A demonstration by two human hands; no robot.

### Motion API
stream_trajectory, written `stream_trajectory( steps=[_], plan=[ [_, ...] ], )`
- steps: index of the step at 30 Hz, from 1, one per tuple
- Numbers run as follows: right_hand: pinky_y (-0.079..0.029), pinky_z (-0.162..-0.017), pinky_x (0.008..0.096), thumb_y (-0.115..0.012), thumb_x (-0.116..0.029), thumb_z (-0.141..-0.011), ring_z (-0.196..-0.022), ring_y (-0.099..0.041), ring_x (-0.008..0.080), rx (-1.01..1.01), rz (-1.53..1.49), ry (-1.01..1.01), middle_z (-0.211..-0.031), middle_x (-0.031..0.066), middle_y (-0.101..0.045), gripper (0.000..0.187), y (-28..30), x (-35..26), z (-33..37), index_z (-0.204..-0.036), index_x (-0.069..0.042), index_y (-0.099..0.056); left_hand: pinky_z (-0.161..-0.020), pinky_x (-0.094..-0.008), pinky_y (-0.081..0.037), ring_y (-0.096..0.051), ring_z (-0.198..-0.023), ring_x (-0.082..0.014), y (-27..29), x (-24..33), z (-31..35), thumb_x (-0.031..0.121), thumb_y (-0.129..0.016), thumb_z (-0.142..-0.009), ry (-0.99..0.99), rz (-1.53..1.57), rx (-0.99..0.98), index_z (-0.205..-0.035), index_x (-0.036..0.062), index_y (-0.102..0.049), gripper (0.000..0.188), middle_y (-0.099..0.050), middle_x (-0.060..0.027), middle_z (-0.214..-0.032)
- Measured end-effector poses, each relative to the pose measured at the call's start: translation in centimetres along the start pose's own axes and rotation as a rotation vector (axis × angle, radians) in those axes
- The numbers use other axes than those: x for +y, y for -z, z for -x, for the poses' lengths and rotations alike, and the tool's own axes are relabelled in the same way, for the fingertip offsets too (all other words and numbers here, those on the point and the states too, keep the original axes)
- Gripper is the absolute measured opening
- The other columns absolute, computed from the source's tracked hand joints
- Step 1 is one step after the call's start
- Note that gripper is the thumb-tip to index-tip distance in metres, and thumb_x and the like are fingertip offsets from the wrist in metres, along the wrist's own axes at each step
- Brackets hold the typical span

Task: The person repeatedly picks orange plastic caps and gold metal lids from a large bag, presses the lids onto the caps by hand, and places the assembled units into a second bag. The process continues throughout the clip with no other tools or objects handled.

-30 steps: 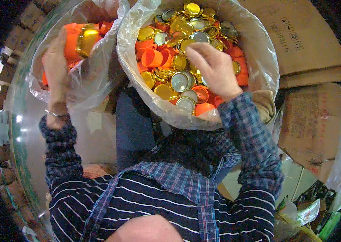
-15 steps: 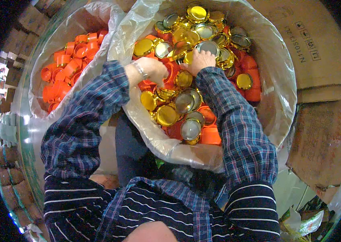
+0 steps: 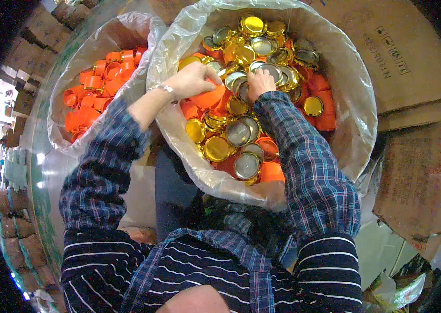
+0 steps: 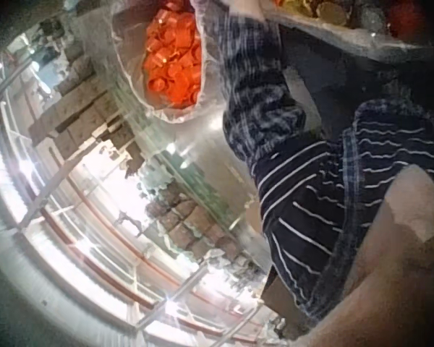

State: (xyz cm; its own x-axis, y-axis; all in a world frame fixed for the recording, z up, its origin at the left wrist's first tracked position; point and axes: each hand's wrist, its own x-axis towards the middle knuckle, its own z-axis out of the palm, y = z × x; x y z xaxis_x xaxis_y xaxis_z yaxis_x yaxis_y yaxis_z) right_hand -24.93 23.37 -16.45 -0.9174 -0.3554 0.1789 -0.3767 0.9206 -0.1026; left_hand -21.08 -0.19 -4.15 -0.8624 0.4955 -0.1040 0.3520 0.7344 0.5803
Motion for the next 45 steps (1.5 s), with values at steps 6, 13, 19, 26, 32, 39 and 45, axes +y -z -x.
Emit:
stream_trajectory(
  steps=[6, 13, 19, 26, 32, 39, 45],
  plan=[
    [-0.055, -0.081, 0.0434, -0.068, -0.019, -0.081, -0.093, -0.069, 0.0369, -0.022, -0.398, -0.024, -0.095, 0.0217, -0.071, 0.028, 6.0, 0.2, 0.3, -0.103, -0.002, -0.072, -0.104, -0.0391, -0.049, -0.062, -0.117, -0.0249, -0.7, 5.0, 11.5, 0.011, -0.054, -0.099, -0.020, 1.557, 0.418, -0.131, -0.0053, -0.054, 0.035, -0.062, -0.0159, -0.128],
    [-0.050, -0.094, 0.0307, -0.059, -0.015, -0.099, -0.106, -0.064, 0.0168, -0.032, -1.937, -0.219, -0.117, 0.0078, -0.068, 0.032, 19.5, -7.1, 10.4, -0.126, 0.002, -0.061, -0.106, -0.0405, -0.048, -0.061, -0.118, -0.0248, -4.2, 9.8, 16.7, 0.012, -0.048, -0.103, 0.067, 1.882, 0.747, -0.129, 0.0001, -0.052, 0.028, -0.062, -0.0142, -0.126],
    [-0.042, -0.103, 0.0336, -0.050, -0.010, -0.102, -0.118, -0.056, 0.0226, 0.387, -1.007, -0.035, -0.128, 0.0141, -0.060, 0.029, 19.5, -15.2, 16.4, -0.128, 0.001, -0.059, -0.101, -0.0354, -0.048, -0.061, -0.110, -0.0201, -6.1, 13.7, 17.9, 0.015, -0.051, -0.103, 0.003, 1.856, 0.753, -0.124, 0.0025, -0.056, 0.025, -0.063, -0.0088, -0.117],
    [-0.037, -0.110, 0.0414, -0.062, -0.023, -0.093, -0.128, -0.049, 0.0363, 0.441, -0.881, 0.099, -0.137, 0.0253, -0.049, 0.059, 20.2, -17.6, 19.8, -0.141, 0.005, -0.042, -0.100, -0.0323, -0.047, -0.060, -0.107, -0.0167, -6.2, 15.9, 19.6, 0.015, -0.051, -0.102, -0.036, 1.663, 0.801, -0.120, 0.0032, -0.059, 0.022, -0.062, -0.0072, -0.116],
    [-0.041, -0.105, 0.0456, -0.073, -0.033, -0.082, -0.121, -0.050, 0.0423, 0.504, -0.724, 0.191, -0.135, 0.0261, -0.046, 0.077, 19.1, -17.6, 20.3, -0.142, 0.003, -0.040, -0.100, -0.0300, -0.046, -0.058, -0.110, -0.0148, -7.1, 16.4, 20.4, 0.016, -0.050, -0.104, -0.096, 1.534, 0.748, -0.121, 0.0034, -0.057, 0.023, -0.061, -0.0059, -0.118],
    [-0.047, -0.097, 0.0418, -0.067, -0.029, -0.091, -0.115, -0.056, 0.0351, 0.433, -0.783, 0.069, -0.124, 0.0226, -0.055, 0.059, 16.9, -17.0, 19.3, -0.137, -0.001, -0.042, -0.106, -0.0322, -0.041, -0.053, -0.120, -0.0169, -7.5, 14.5, 18.9, 0.020, -0.049, -0.105, 0.033, 1.432, 0.649, -0.137, 0.0018, -0.049, 0.037, -0.056, -0.0080, -0.128],
    [-0.044, -0.101, 0.0336, -0.041, -0.037, -0.108, -0.117, -0.052, 0.0203, 0.301, -1.461, -0.335, -0.126, 0.0117, -0.054, 0.046, 15.8, -17.3, 18.9, -0.138, -0.003, -0.043, -0.112, -0.0391, -0.037, -0.046, -0.134, -0.0280, -9.8, 14.0, 19.7, 0.033, -0.080, -0.083, -0.256, 0.835, 0.706, -0.153, 0.0021, -0.017, 0.099, -0.042, -0.0190, -0.145]
  ],
)
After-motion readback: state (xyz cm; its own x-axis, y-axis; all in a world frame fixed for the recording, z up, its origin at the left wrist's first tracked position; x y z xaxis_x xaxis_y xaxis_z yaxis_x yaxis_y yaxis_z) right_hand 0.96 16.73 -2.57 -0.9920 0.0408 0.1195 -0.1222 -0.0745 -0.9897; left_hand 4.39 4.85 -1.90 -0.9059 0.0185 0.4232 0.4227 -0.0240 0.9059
